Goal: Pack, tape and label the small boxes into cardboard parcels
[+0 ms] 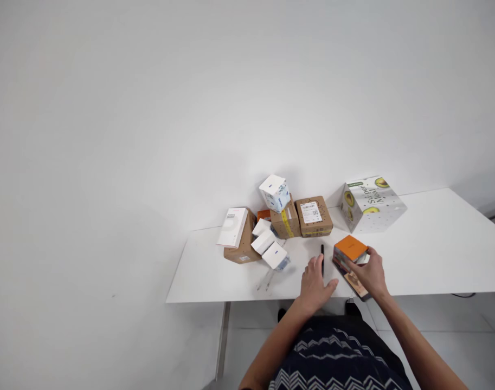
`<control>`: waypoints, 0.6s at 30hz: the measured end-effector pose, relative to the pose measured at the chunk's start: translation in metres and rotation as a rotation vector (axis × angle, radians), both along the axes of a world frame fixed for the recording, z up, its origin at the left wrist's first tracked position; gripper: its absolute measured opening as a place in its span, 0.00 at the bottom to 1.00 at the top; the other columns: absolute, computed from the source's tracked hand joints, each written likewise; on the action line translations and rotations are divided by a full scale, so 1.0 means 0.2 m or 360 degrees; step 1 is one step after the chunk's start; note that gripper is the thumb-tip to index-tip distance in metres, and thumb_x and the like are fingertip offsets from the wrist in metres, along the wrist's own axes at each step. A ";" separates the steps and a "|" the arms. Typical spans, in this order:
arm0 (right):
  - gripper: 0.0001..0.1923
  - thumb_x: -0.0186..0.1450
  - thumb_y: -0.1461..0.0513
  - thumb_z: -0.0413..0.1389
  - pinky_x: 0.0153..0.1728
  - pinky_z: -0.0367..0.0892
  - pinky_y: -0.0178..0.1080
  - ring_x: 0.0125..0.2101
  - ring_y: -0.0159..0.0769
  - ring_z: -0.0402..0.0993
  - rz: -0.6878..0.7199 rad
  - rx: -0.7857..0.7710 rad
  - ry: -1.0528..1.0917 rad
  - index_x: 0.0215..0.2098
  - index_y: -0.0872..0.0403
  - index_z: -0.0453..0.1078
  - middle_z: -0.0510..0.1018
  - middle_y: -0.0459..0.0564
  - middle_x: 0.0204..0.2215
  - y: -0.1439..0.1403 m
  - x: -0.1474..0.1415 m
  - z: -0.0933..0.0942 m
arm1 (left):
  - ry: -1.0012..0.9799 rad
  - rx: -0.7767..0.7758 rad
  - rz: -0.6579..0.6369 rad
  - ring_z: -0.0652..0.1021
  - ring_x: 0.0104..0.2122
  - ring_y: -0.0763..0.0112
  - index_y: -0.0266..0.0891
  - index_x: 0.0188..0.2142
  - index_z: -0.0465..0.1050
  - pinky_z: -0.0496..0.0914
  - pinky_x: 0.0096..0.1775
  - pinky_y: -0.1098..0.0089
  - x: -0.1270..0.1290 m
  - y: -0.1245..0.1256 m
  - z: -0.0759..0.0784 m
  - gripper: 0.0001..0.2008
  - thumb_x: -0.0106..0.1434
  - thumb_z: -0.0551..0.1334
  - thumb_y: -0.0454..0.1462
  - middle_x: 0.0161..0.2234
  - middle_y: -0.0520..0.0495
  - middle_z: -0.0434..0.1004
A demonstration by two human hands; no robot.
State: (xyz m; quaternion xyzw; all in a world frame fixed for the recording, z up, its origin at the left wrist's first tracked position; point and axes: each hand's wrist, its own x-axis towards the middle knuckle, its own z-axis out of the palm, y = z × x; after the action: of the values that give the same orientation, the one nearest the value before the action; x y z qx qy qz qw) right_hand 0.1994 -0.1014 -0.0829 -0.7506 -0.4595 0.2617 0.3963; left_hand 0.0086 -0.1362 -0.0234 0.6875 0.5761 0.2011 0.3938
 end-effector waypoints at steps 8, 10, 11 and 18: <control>0.52 0.46 0.41 0.60 0.54 0.56 0.52 0.55 0.57 0.53 -0.0277 0.0122 0.0022 0.57 0.65 0.51 0.60 0.68 0.51 0.33 -0.01 -0.13 | 0.0149 -0.0072 -0.0073 0.62 0.57 0.54 0.38 0.64 0.48 0.56 0.58 0.56 -0.07 -0.10 -0.08 0.34 0.59 0.55 0.39 0.60 0.39 0.58; 0.53 0.44 0.42 0.62 0.54 0.55 0.53 0.56 0.57 0.52 -0.0345 0.0116 0.0125 0.57 0.64 0.51 0.59 0.68 0.52 0.38 -0.06 -0.20 | 0.0185 -0.0105 -0.0069 0.62 0.56 0.54 0.38 0.64 0.47 0.56 0.58 0.57 -0.08 -0.11 -0.09 0.34 0.59 0.54 0.39 0.59 0.39 0.58; 0.53 0.44 0.43 0.62 0.55 0.54 0.53 0.56 0.58 0.51 -0.0379 0.0118 0.0169 0.58 0.64 0.51 0.59 0.67 0.52 0.40 -0.08 -0.23 | 0.0203 -0.0125 -0.0062 0.63 0.56 0.53 0.37 0.64 0.47 0.56 0.58 0.57 -0.09 -0.12 -0.10 0.34 0.59 0.54 0.40 0.59 0.39 0.59; 0.50 0.44 0.51 0.63 0.51 0.63 0.49 0.54 0.50 0.60 -0.0495 0.0158 0.0743 0.60 0.55 0.48 0.58 0.61 0.55 0.55 -0.15 -0.33 | 0.0268 -0.0223 -0.0033 0.64 0.54 0.52 0.36 0.64 0.48 0.57 0.56 0.56 -0.14 -0.13 -0.11 0.34 0.60 0.53 0.40 0.58 0.37 0.61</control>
State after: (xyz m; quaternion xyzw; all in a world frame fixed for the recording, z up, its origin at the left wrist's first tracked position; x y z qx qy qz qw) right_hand 0.1698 0.0088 -0.1497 -0.7112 -0.2473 0.3405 0.5631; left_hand -0.0185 -0.1629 -0.0459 0.6786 0.6126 0.0977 0.3932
